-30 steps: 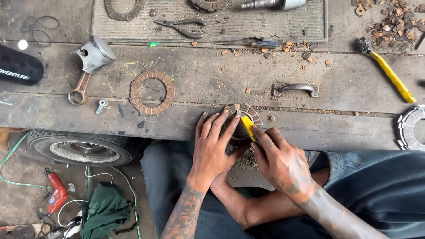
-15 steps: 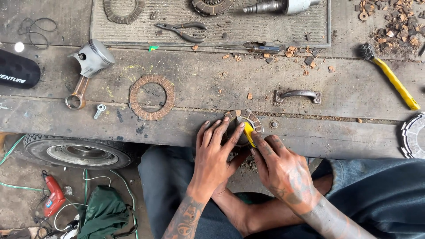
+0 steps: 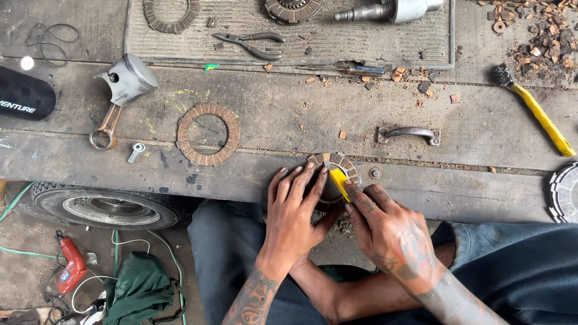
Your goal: The person sits on a stool and uses a yellow-handled wire brush to scrub a circular metal clutch plate on a wooden workbench. They rotate the part to clean different sections while other mechanical components like a piston and gears lie nearby.
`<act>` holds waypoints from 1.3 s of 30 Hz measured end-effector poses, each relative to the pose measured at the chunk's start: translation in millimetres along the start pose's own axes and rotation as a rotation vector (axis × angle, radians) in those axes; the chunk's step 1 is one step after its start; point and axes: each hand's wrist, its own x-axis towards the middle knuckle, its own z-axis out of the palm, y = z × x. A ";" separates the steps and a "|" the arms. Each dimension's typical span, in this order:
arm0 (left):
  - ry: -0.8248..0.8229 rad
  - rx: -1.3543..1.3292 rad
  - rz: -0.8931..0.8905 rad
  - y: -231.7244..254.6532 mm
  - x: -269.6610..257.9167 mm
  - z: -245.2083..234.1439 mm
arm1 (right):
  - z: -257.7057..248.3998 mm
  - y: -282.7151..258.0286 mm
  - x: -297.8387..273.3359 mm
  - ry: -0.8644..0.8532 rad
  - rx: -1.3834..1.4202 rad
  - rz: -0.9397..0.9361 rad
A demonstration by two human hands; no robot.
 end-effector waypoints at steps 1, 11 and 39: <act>0.006 0.006 0.000 0.4 1.1 -0.6 | -1.0 0.8 1.0 -0.038 0.008 0.022; -0.064 0.036 -0.004 2.1 4.0 -5.5 | -4.7 2.1 6.1 -0.079 0.109 0.050; 0.007 0.003 -0.055 1.0 3.1 7.4 | -11.9 -8.0 19.5 -0.046 0.168 0.010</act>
